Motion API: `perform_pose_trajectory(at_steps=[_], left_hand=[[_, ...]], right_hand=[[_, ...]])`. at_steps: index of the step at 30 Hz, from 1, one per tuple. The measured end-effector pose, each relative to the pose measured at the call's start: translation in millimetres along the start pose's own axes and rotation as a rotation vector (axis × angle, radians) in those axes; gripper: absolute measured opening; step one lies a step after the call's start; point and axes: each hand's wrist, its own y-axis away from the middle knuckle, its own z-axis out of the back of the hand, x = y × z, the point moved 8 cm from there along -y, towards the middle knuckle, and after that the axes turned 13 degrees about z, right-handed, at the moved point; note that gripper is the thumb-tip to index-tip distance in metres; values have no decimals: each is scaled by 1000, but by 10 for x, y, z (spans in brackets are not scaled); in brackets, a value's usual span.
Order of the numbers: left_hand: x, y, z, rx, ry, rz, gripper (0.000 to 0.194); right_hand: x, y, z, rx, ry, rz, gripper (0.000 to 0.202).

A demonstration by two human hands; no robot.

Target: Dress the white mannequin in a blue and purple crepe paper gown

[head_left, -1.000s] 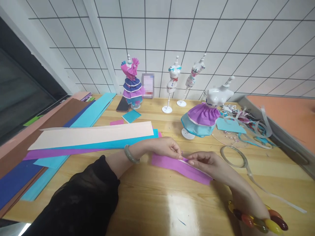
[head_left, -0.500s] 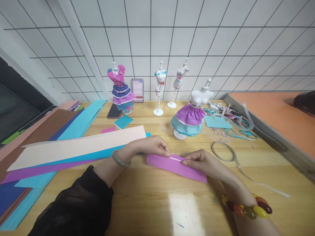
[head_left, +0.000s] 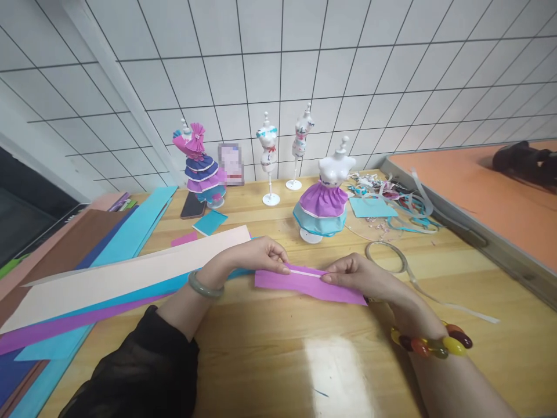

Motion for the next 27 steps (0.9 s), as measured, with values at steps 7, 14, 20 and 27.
perform_pose_trajectory(at_steps=[7, 14, 20, 27], left_hand=[[60, 10, 125, -65, -63, -19, 34], [61, 90, 400, -255, 83, -44, 35], [151, 67, 539, -372, 298, -53, 34], [202, 66, 609, -415, 732, -79, 34]], right_hand=[[-31, 18, 37, -41, -54, -7, 38], [-122, 22, 213, -133, -88, 1, 40], [-23, 51, 383, -238, 32, 49, 45], [111, 95, 485, -324, 84, 89, 49]])
